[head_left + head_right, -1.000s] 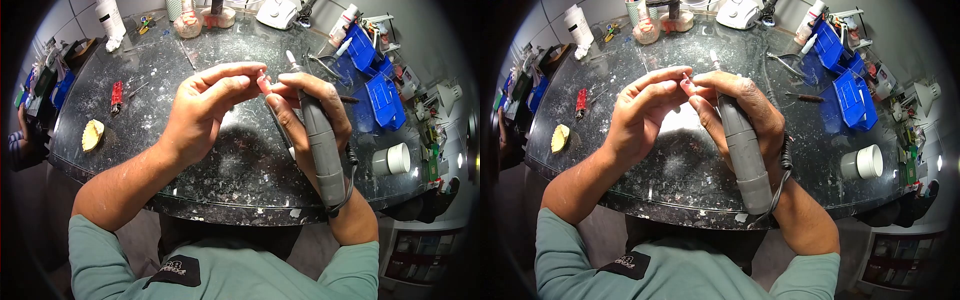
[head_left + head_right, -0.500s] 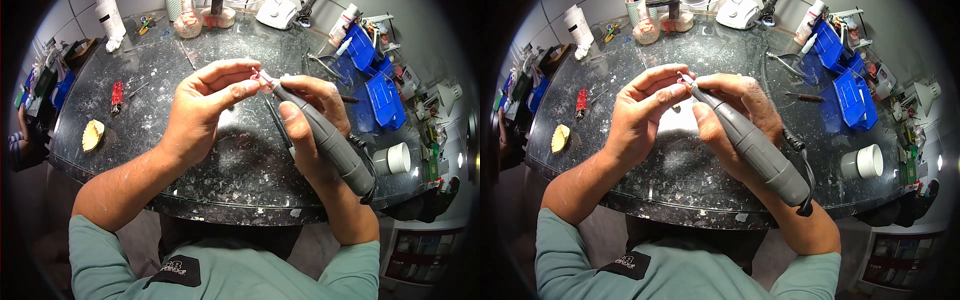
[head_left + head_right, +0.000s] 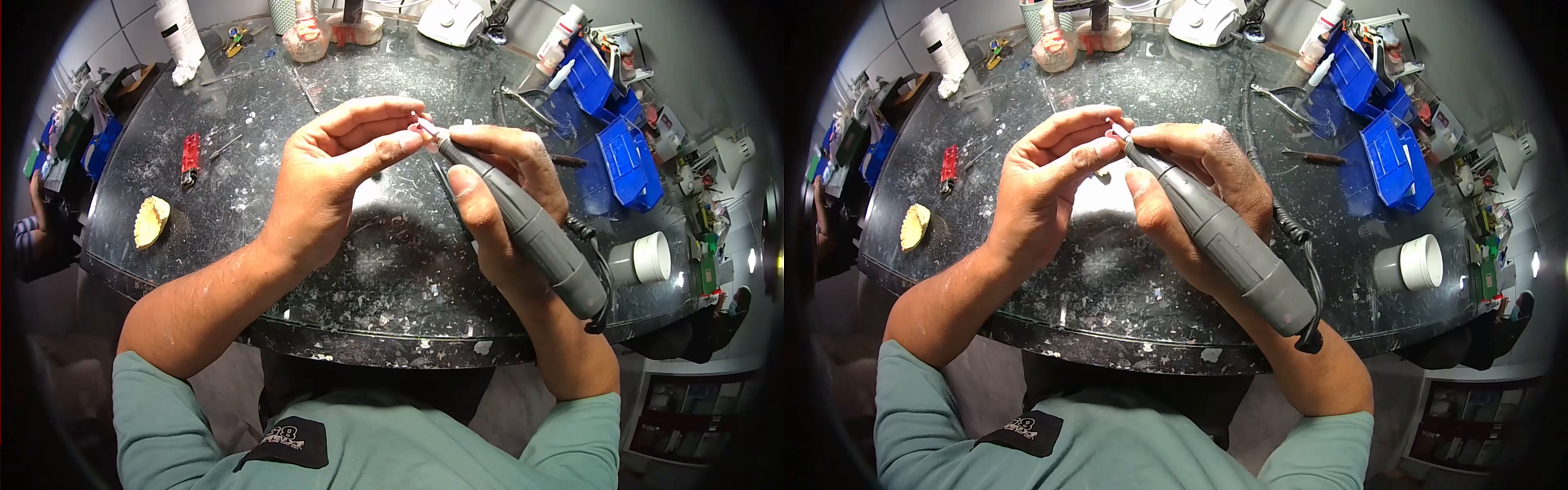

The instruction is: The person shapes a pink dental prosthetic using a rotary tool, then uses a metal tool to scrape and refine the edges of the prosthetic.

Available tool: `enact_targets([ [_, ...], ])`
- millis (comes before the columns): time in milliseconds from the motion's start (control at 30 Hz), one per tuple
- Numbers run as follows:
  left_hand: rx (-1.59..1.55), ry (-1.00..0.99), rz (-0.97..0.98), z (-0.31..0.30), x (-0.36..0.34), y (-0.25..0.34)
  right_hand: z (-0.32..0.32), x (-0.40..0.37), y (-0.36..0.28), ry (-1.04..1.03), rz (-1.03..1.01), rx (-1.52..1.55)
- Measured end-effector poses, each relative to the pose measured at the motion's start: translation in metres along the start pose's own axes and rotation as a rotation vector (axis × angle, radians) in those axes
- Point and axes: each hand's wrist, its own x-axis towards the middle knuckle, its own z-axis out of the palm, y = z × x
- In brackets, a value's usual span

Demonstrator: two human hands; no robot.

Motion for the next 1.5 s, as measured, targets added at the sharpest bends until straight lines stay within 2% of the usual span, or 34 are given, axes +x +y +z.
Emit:
enact_targets([
  [300, 0.023, 0.006, 0.007, -0.001, 0.0, -0.001, 0.0, 0.001, 0.004, -0.018, -0.033, -0.003],
  [400, 0.032, -0.004, 0.009, 0.0, -0.001, 0.0, 0.002, 0.0, 0.004, 0.035, 0.024, -0.001],
  [467, 0.036, 0.004, 0.033, -0.001, 0.0, -0.003, 0.001, 0.0, 0.011, 0.002, -0.075, 0.005],
  [600, 0.007, 0.021, 0.047, 0.002, -0.001, -0.001, 0.002, 0.002, 0.009, 0.036, -0.088, -0.034],
  [667, -0.012, 0.028, 0.043, 0.001, -0.001, -0.003, 0.001, 0.003, 0.01, -0.015, -0.145, -0.024],
  [1100, 0.017, 0.028, 0.013, 0.001, -0.001, -0.002, 0.0, 0.003, 0.013, 0.014, -0.117, -0.036],
  [1200, 0.011, 0.036, 0.035, 0.001, -0.001, -0.002, 0.0, 0.004, 0.016, -0.039, -0.177, -0.008],
  [1267, 0.023, 0.017, 0.007, 0.001, -0.001, 0.001, 0.002, 0.005, 0.013, 0.084, -0.038, 0.131],
  [1300, 0.023, 0.018, 0.007, 0.001, -0.001, 0.001, 0.003, 0.008, 0.014, 0.127, -0.033, 0.173],
  [1333, 0.007, -0.012, 0.02, 0.001, -0.001, 0.001, 0.002, 0.008, 0.014, 0.125, -0.034, 0.174],
  [1400, -0.007, -0.044, 0.032, 0.002, -0.001, 0.001, -0.001, 0.006, 0.012, 0.068, 0.184, 0.278],
  [1500, -0.012, -0.058, 0.063, 0.004, -0.003, 0.0, 0.002, 0.005, 0.006, 0.06, 0.211, 0.281],
])
